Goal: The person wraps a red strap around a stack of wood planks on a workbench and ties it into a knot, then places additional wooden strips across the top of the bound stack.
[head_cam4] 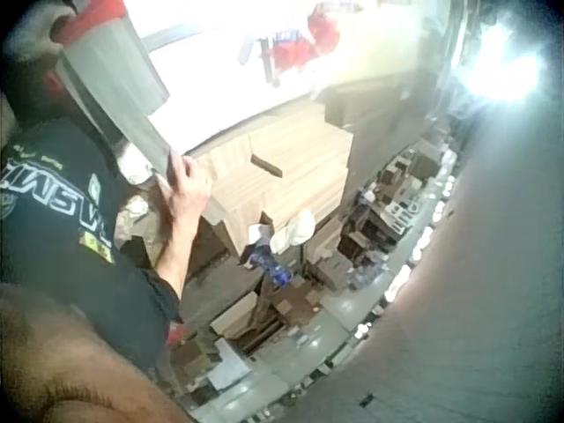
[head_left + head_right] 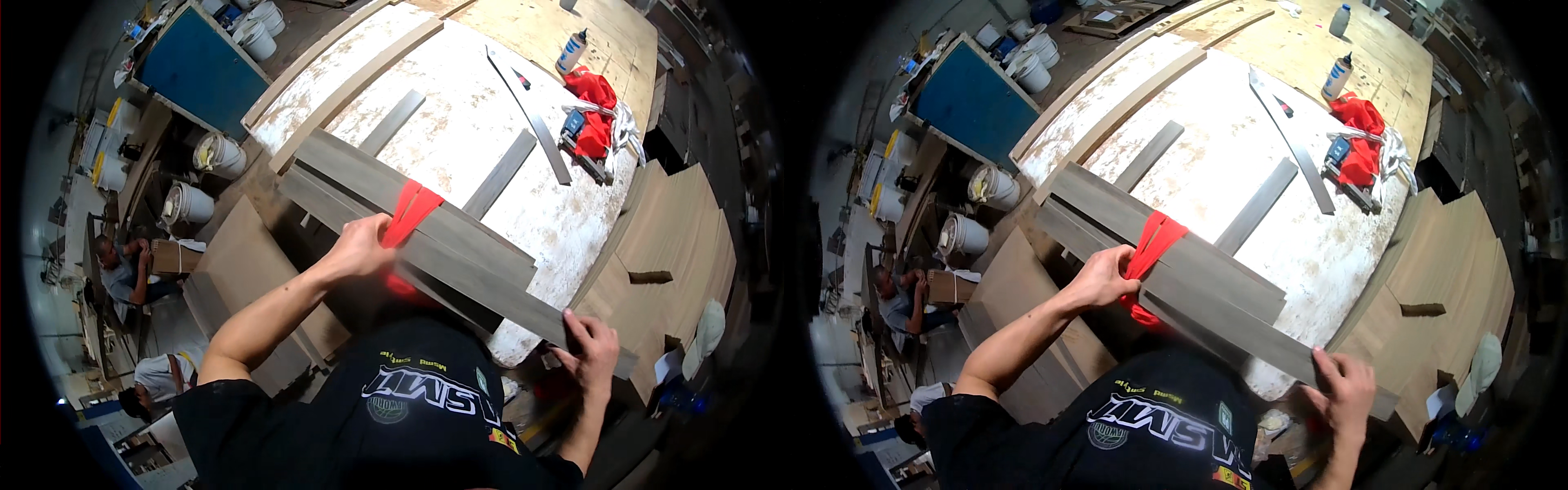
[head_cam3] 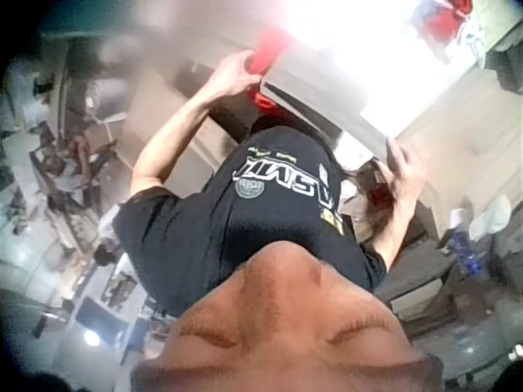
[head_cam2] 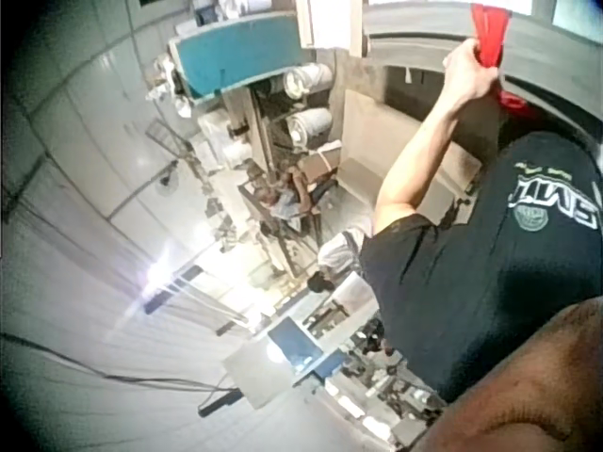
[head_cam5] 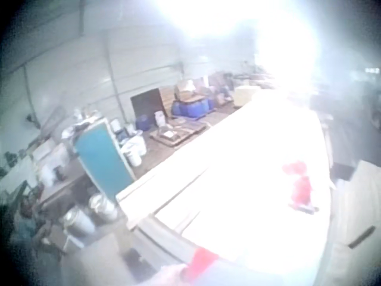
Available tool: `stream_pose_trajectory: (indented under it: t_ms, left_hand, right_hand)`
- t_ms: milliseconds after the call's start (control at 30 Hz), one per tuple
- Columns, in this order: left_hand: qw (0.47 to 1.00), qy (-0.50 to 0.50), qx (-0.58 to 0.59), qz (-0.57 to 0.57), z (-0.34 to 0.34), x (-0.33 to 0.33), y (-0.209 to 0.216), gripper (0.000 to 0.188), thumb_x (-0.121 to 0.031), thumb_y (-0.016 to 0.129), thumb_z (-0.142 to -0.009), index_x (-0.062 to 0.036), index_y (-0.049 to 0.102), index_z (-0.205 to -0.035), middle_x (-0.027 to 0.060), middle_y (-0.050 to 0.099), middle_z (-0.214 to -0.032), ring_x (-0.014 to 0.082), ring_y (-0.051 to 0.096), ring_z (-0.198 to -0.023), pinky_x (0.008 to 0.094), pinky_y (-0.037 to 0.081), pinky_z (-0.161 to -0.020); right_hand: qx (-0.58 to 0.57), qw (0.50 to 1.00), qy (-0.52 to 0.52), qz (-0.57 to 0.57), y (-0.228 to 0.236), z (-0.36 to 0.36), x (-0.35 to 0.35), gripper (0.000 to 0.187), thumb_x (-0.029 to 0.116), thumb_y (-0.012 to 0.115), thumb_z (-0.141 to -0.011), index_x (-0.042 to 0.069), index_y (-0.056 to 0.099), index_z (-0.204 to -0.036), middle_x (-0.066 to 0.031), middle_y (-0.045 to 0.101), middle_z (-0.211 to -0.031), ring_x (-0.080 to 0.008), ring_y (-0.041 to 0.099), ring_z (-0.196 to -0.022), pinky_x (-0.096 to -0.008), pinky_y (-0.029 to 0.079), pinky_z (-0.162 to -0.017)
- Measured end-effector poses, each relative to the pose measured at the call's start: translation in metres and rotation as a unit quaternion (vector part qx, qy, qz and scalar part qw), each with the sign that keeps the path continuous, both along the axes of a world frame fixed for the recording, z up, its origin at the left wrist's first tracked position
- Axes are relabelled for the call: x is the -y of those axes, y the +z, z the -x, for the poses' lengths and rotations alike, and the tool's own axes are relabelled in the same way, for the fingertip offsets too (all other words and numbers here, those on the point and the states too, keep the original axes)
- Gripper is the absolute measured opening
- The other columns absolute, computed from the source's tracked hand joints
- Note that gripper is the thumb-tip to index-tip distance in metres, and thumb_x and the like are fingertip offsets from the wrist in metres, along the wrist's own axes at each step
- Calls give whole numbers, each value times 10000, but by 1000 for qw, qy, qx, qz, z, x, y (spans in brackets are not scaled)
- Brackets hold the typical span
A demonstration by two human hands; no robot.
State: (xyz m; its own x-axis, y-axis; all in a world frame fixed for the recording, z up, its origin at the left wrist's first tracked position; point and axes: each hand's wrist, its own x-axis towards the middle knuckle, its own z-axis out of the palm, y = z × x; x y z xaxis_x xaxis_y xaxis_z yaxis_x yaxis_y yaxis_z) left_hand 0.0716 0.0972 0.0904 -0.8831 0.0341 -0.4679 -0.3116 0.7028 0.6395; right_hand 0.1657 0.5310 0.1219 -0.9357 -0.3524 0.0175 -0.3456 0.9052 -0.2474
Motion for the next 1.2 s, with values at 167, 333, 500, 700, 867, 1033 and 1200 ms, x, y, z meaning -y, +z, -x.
stream_pose_trajectory:
  t_ms: [167,333,500,700,867,1033,1200]
  left_hand:
    - [997,64,-29,-31,-11,-2,-15,370,-78,700,-761,19,645,-1115,141,714,-960,208,686,-908,332,531,-837]
    - [997,59,16,-39,-3,-4,-7,379,-126,695,-763,4,658,-1118,133,725,-993,209,689,-934,340,527,-867]
    - [999,10,34,-34,-3,1,-11,426,-231,672,-791,-23,651,-1162,169,724,-1029,285,670,-1025,387,342,-1061]
    - [998,-7,-51,34,-5,-4,-16,424,-282,732,-756,-25,647,-1082,147,726,-980,291,687,-972,393,402,-1021]
    - [999,-3,-34,4,-3,-1,-10,434,-225,730,-767,-3,652,-1131,163,732,-1009,263,706,-987,378,506,-936]
    - [1000,-8,-25,-14,-4,1,-12,406,-175,714,-792,2,656,-1152,129,735,-1023,191,702,-964,340,530,-895]
    - [999,0,-25,-27,-6,4,-18,379,-160,710,-807,3,660,-1146,110,731,-1026,177,695,-953,322,527,-889]
  right_hand:
    - [-24,999,18,-20,22,8,-10,625,381,807,-707,171,678,-1282,-84,653,-1037,-283,606,-936,-398,448,-816]
    - [-31,999,12,25,10,8,-6,611,337,827,-690,145,688,-1253,-85,662,-1045,-294,612,-933,-392,450,-815]
    - [106,991,-9,78,7,-1,-8,411,229,784,-795,93,698,-1173,-135,684,-903,-336,652,-804,-400,500,-744]
    - [221,944,-122,210,-13,-31,6,438,51,651,-902,67,609,-1338,-143,585,-750,-238,572,-654,-313,478,-651]
    - [202,967,-55,149,1,-44,28,561,147,792,-778,90,630,-1311,-130,584,-855,-272,605,-741,-317,499,-692]
    - [151,984,-23,90,7,-47,26,683,260,860,-673,224,651,-1323,-93,638,-913,-289,647,-717,-367,528,-639]
    - [132,986,6,98,24,-38,23,611,185,824,-678,174,679,-1271,-138,664,-1048,-325,680,-857,-375,558,-751]
